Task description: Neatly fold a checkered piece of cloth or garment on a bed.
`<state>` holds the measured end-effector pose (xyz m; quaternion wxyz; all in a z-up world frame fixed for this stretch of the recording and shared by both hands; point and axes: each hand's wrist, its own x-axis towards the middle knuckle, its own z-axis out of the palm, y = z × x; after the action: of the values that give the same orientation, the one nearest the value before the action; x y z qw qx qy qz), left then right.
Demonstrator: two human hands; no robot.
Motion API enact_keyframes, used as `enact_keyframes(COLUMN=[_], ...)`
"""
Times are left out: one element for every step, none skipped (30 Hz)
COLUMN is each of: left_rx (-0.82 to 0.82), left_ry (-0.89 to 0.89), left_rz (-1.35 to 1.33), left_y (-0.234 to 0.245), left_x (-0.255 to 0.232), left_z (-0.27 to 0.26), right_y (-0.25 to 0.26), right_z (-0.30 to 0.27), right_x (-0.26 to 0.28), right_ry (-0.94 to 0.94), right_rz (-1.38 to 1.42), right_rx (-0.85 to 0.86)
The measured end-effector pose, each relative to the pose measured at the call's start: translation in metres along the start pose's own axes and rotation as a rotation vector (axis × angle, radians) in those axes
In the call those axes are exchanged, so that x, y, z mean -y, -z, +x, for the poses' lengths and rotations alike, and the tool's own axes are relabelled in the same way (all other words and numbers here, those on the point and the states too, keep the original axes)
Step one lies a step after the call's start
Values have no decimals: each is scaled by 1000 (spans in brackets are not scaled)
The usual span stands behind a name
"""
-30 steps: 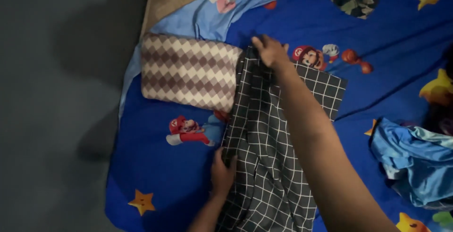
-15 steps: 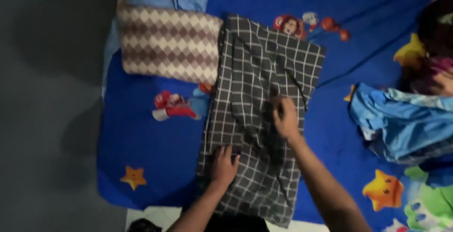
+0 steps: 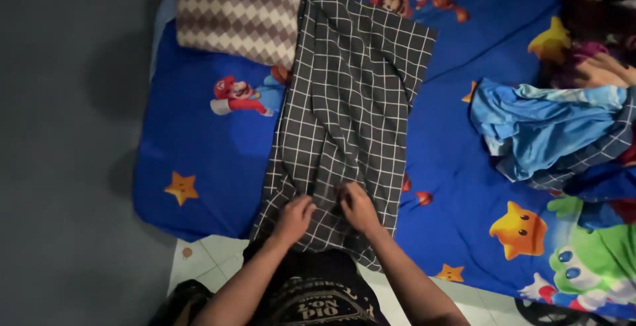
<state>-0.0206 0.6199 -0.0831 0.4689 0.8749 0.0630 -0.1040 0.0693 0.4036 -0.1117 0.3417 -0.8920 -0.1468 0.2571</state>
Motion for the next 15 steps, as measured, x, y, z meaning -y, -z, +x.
enact_keyframes(left_rx=[-32, -63, -73, -122, -171, -176, -165, -152, -155, -61, 33, 33, 22, 15, 17], left_ry=[197, 395, 391, 377, 363, 360, 398, 435, 430, 463, 495, 487, 474, 464, 458], left_rz=[-55, -117, -116, -136, -157, -158, -192, -226, -228, -193, -158, -156, -156, -151, -144], left_y=[3, 4, 1, -2, -4, -4, -4, -2, 0, 3, 7, -4, -15, -23, -18], left_x=[1, 1, 4, 8, 12, 8, 4, 1, 1, 1, 1, 18, 36, 56, 55], left_z=[-7, -15, -24, -30, -35, -44, -52, -60, -70, -80, -90, -96, -101, -109, -111], right_y=[-1, -2, 2, 7, 11, 11, 11, 10, 7, 2, -2, -12, -22, -36, -44], right_z=[-5, -12, -21, -28, -34, -45, -55, -64, -79, -93, -108, -123, -139, -155, -164], right_x=[0, 0, 6, 13, 20, 12, 4, -3, -6, -9, -11, -33, -56, -77, -93], right_ry=[20, 35, 45, 97, 148, 153, 80, 6, 9, -138, -286, -286, -528, -772, -775], right_rz=[3, 4, 2, 13, 25, 22, -45, -111, -114, -196, -276, -275, -215, -145, -138], right_rx=[10, 21, 19, -36, -91, -93, -128, -166, -171, -299, -428, -436, -477, -512, -517])
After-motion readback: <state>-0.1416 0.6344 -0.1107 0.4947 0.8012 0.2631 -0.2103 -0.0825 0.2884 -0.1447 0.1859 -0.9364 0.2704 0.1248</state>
